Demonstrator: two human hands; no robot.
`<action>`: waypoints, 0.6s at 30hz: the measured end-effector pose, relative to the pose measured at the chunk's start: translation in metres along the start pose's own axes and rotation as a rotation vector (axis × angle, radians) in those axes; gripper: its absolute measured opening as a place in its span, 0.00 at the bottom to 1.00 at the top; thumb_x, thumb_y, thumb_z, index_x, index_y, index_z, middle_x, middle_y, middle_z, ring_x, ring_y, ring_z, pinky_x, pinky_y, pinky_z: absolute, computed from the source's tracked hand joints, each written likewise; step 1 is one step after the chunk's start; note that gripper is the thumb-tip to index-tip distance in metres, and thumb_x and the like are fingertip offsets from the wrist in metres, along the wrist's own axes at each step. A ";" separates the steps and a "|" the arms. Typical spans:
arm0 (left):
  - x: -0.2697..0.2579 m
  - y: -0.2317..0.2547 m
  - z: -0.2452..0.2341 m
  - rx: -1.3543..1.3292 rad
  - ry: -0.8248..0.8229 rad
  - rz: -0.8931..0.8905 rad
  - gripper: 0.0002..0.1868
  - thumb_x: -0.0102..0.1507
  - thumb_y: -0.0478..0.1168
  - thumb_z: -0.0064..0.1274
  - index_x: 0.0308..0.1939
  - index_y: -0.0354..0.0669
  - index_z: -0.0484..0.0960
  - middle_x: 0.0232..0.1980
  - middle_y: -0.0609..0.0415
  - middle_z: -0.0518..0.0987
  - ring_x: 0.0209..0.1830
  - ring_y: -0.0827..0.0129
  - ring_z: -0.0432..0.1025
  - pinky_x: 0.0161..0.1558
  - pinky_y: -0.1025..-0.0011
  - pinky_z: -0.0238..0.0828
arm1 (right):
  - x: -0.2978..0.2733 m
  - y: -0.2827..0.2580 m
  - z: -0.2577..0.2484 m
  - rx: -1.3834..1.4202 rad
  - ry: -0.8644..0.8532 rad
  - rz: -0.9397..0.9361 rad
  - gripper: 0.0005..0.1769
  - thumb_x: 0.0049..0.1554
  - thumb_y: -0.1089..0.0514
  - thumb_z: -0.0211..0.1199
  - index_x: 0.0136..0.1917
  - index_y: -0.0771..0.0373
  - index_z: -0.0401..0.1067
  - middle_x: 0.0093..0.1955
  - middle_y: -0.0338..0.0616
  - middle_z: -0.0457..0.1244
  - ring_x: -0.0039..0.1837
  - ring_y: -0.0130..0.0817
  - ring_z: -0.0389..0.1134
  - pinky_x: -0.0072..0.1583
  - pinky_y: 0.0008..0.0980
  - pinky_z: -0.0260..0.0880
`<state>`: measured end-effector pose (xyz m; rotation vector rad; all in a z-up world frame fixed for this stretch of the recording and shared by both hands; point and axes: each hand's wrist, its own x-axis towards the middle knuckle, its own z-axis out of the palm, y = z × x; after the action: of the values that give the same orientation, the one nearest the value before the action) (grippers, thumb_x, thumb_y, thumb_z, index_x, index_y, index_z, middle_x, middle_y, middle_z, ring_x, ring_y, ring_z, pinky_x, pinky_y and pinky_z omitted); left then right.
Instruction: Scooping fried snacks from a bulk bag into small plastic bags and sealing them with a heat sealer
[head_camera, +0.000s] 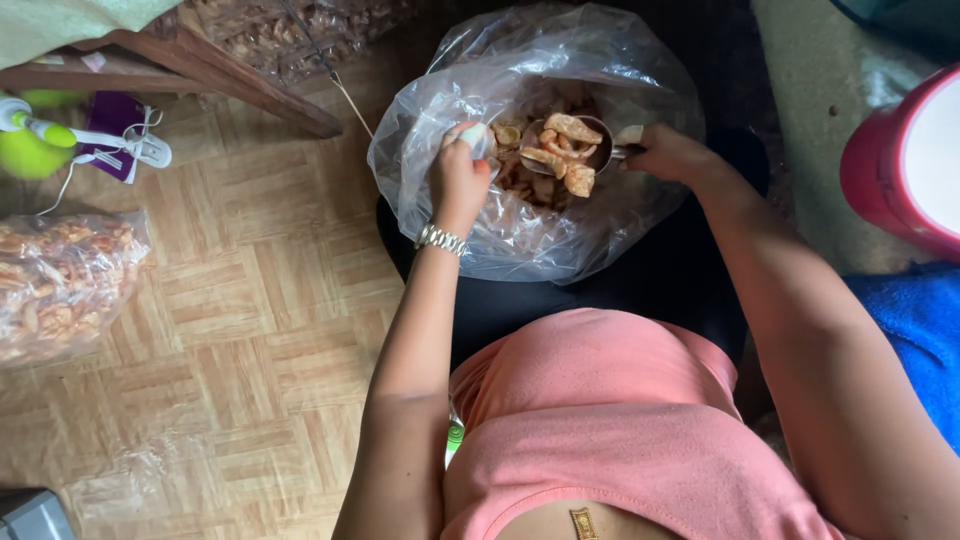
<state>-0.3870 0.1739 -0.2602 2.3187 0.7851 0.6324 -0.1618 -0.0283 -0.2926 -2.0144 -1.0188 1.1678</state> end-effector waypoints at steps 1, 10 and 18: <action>0.000 -0.011 0.014 0.054 -0.054 -0.035 0.20 0.45 0.31 0.46 0.42 0.44 0.77 0.47 0.55 0.73 0.47 0.61 0.70 0.50 0.66 0.67 | -0.011 -0.012 -0.004 0.036 0.014 0.027 0.21 0.51 0.63 0.56 0.58 0.70 0.64 0.54 0.65 0.58 0.54 0.63 0.58 0.53 0.55 0.57; 0.013 -0.028 0.071 0.022 -0.232 -0.036 0.24 0.43 0.35 0.57 0.45 0.43 0.76 0.48 0.53 0.72 0.51 0.62 0.68 0.53 0.70 0.65 | -0.023 -0.041 -0.028 -0.485 0.117 0.059 0.19 0.47 0.48 0.62 0.43 0.66 0.72 0.39 0.56 0.64 0.44 0.54 0.65 0.43 0.50 0.64; 0.016 -0.043 0.088 -0.229 -0.169 0.003 0.28 0.39 0.32 0.59 0.45 0.35 0.76 0.47 0.43 0.73 0.51 0.53 0.67 0.55 0.66 0.62 | -0.038 -0.099 -0.028 -0.948 0.197 -0.006 0.19 0.48 0.42 0.58 0.37 0.60 0.74 0.31 0.46 0.65 0.36 0.43 0.68 0.38 0.39 0.68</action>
<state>-0.3397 0.1778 -0.3469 2.1317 0.5984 0.4917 -0.1812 -0.0108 -0.1855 -2.7365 -1.6612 0.4575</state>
